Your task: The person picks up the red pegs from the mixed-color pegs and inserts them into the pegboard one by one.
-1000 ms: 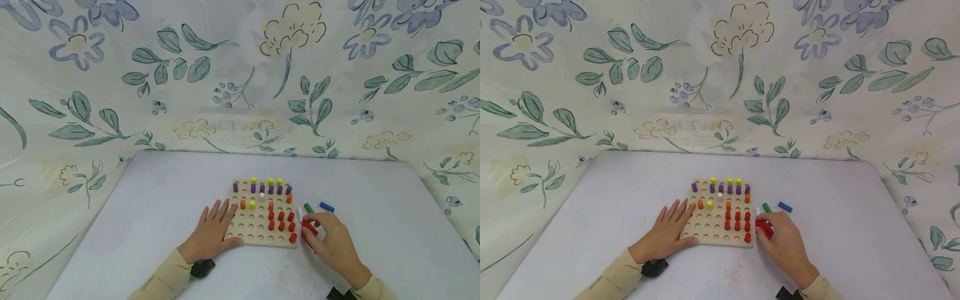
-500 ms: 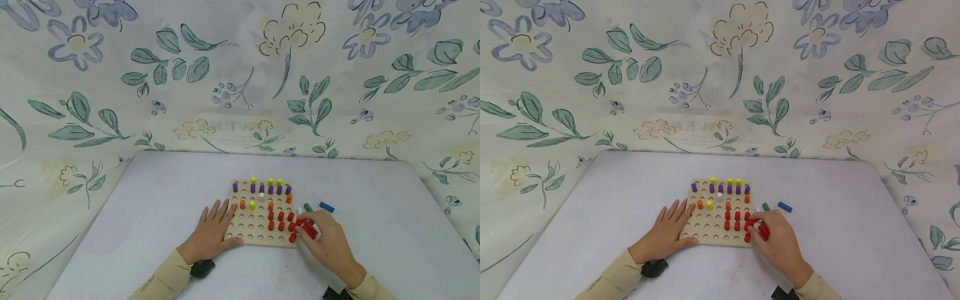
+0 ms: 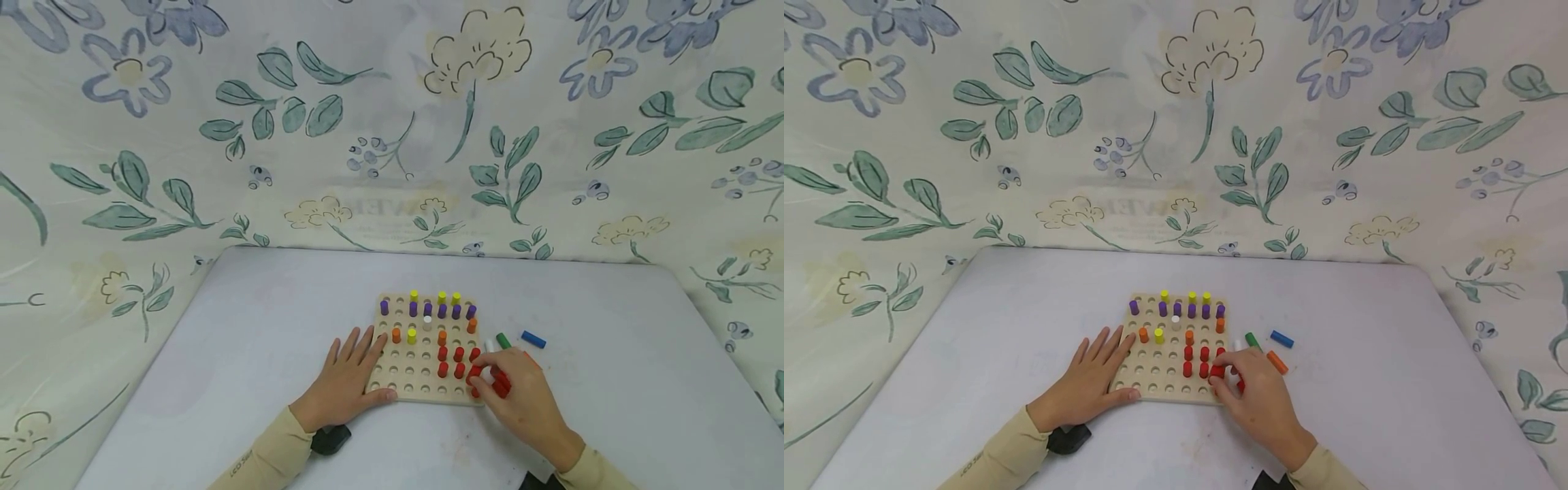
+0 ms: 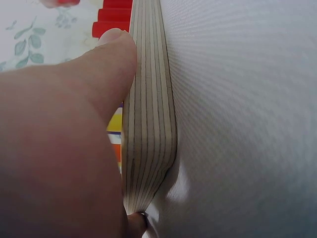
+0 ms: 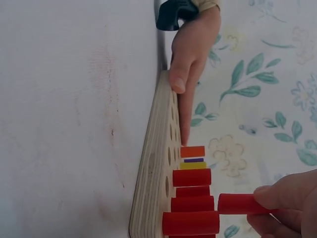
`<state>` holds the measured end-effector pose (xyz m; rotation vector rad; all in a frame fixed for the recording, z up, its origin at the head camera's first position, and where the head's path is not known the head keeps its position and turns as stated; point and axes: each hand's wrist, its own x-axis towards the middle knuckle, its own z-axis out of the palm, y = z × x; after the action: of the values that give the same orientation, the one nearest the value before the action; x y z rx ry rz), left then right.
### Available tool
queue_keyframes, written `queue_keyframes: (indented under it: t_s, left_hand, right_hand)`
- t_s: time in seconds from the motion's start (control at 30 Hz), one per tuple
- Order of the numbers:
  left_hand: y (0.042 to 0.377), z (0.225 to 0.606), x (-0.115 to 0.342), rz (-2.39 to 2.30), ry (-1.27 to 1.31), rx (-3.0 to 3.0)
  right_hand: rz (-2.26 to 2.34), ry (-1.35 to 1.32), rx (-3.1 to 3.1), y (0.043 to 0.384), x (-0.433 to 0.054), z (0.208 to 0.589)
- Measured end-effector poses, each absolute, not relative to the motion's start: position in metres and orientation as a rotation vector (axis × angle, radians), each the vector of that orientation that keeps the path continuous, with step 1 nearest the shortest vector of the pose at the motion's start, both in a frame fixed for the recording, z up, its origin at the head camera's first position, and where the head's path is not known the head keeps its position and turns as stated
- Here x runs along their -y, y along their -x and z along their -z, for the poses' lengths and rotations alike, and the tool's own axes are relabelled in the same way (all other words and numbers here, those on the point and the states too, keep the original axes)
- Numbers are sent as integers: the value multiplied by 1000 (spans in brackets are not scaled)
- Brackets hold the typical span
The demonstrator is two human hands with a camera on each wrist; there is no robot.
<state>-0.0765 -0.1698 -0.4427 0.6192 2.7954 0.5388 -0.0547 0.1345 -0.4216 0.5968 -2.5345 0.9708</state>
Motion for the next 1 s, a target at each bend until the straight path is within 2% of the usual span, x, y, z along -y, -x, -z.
queue_keyframes:
  t_s: [1.0]
  left_hand:
    - [76, 441, 169, -550, -597, -2778]
  right_hand:
    - [-971, -572, 2634, 55, -126, 433]
